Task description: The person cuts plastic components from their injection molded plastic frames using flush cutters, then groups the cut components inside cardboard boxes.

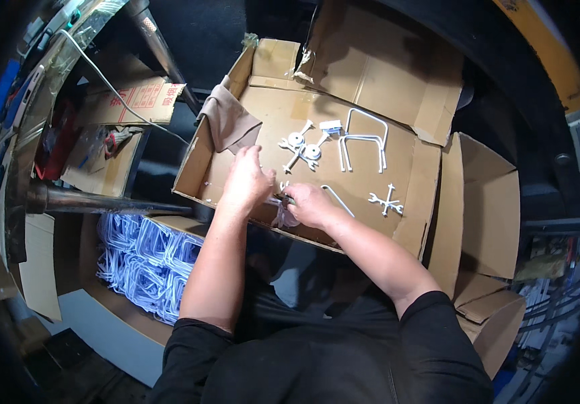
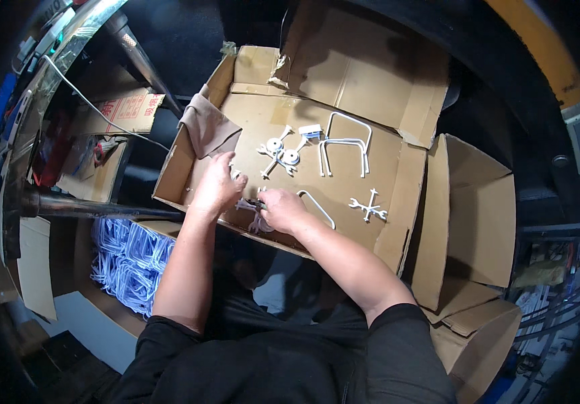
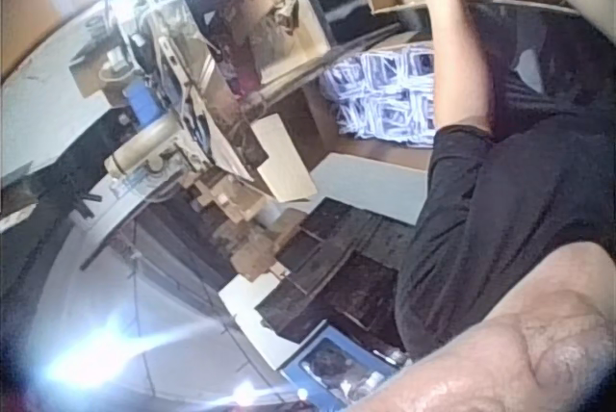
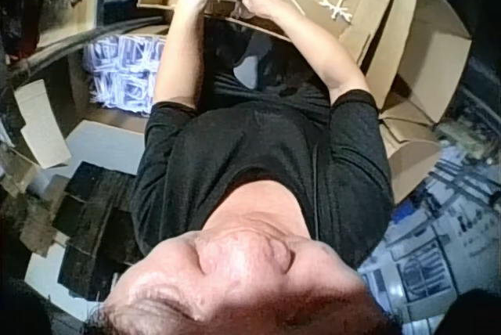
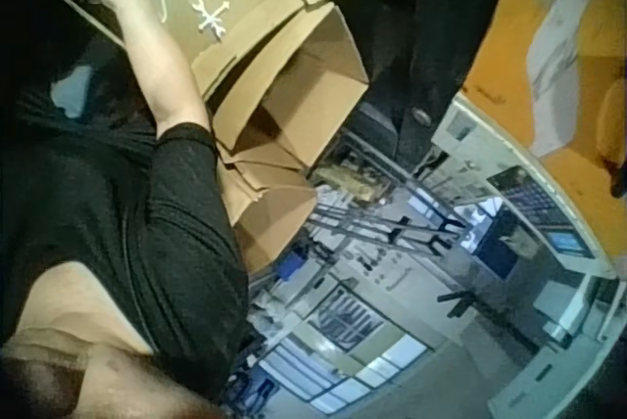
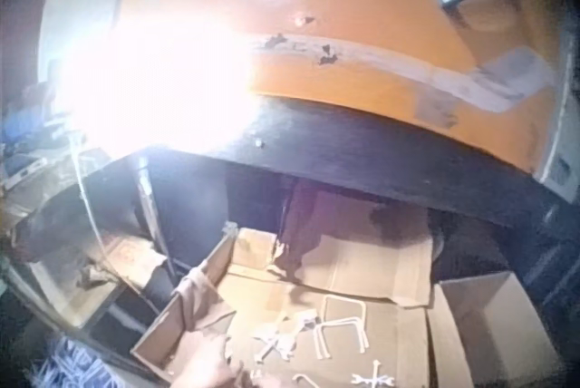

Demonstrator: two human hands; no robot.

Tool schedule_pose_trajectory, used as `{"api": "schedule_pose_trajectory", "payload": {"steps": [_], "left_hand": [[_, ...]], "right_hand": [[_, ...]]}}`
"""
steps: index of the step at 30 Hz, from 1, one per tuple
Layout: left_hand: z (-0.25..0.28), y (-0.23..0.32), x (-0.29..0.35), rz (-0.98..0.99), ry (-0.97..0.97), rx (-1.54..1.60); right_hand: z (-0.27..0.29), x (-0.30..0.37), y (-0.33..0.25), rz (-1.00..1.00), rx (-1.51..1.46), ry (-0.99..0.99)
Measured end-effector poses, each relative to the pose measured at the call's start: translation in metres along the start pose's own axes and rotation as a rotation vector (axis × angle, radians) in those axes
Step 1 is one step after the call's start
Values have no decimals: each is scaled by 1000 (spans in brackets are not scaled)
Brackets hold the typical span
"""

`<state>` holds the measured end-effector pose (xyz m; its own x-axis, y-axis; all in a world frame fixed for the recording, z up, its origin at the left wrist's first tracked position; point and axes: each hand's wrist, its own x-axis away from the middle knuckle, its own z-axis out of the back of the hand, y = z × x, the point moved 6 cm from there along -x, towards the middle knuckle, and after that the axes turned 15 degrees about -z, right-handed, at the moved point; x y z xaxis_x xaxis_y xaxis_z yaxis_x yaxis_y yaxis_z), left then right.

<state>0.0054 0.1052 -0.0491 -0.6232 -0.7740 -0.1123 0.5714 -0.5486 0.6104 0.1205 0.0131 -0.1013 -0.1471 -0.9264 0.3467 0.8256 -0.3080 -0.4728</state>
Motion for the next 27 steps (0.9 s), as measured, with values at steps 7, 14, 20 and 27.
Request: {"api": "schedule_pose_trajectory", "payload": {"steps": [7, 14, 20, 27], "left_hand": [[-1, 17, -2, 32, -29, 50], [-11, 42, -3, -115, 66, 179], [-29, 86, 5, -207, 95, 482], [-73, 119, 18, -82, -323, 970]], "right_hand": [[-11, -1, -14, -17, 57, -86], [35, 14, 41, -198, -486, 250], [72, 71, 103, -528, -1657, 339], [57, 87, 91, -432, -1818, 447]]}}
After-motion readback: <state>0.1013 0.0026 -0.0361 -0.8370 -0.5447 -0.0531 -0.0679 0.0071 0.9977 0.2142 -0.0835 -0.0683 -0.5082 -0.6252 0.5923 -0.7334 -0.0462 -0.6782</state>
